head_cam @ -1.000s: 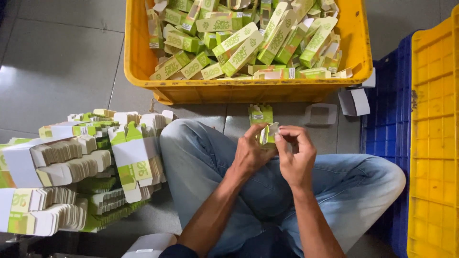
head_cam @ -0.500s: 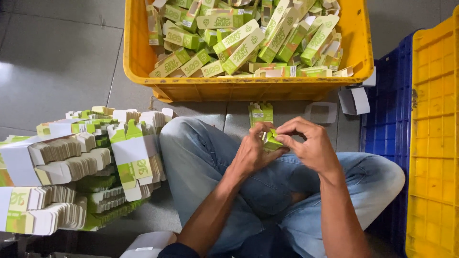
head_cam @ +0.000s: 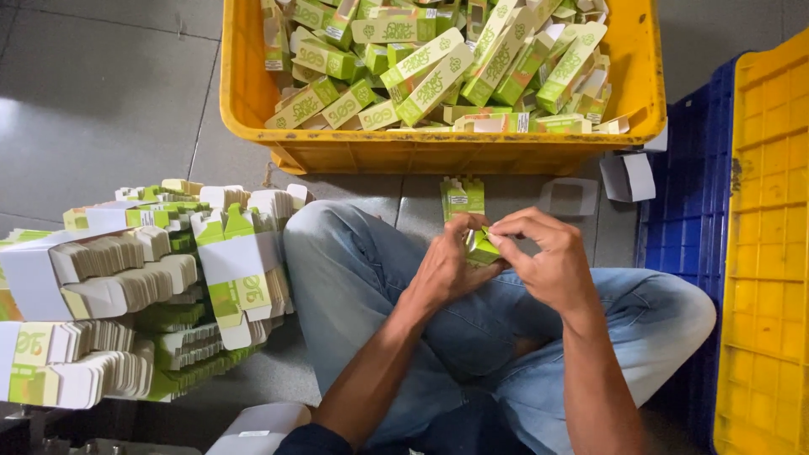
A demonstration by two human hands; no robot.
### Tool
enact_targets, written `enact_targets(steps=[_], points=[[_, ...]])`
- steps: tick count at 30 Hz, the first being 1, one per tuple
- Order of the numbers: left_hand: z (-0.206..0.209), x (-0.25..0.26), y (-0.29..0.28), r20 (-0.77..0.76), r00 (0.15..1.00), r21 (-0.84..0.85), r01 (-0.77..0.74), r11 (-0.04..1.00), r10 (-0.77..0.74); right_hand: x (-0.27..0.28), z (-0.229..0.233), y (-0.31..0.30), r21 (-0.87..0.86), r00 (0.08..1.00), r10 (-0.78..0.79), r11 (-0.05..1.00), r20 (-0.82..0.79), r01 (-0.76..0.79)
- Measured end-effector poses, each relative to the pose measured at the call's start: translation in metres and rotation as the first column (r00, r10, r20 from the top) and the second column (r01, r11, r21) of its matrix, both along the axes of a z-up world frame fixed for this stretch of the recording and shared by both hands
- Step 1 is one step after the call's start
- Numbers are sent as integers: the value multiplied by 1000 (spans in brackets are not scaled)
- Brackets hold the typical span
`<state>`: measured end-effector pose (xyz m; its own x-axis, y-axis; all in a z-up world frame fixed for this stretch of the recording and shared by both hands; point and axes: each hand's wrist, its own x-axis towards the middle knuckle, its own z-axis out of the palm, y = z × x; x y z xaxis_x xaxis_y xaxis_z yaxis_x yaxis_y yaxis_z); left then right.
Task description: Folding flat cardboard templates into small boxes and placing them in a yellow storage bin.
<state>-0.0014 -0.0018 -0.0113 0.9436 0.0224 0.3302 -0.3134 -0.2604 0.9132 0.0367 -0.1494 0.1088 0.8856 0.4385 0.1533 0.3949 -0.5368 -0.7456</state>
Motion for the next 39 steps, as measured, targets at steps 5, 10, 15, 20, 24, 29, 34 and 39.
enact_targets(steps=[5, 10, 15, 20, 24, 29, 34, 39], points=[[-9, -3, 5, -102, 993, -28, 56, 998, -58, -6, 7, -1, -199, 982, 138, 974, 126, -111], [7, 6, 5, -91, 994, -49, 63, 997, -67, -9, -20, -12, -78, 995, 61, 995, 80, -55], [6, 15, 17, 148, 975, -275, -120, 954, 165, 6, -29, -39, 292, 856, -341, 927, 388, 237], [-5, 14, 15, 41, 987, -351, -132, 927, 156, 54, 22, 1, 232, 852, -190, 969, 487, 84], [-12, 17, 7, -65, 990, -326, -137, 935, 123, 55, -38, 11, -198, 954, -238, 941, 184, 273], [-5, 16, 6, -126, 982, -260, -170, 950, 141, 32, -203, -16, -634, 854, -466, 738, -232, 231], [-4, 15, 4, -198, 970, -201, -181, 963, 141, 24, -256, -37, -541, 813, -520, 777, -261, 323], [-13, 18, 3, -357, 920, -95, -211, 973, 165, 26, -225, -41, -443, 798, -427, 867, -425, 228]])
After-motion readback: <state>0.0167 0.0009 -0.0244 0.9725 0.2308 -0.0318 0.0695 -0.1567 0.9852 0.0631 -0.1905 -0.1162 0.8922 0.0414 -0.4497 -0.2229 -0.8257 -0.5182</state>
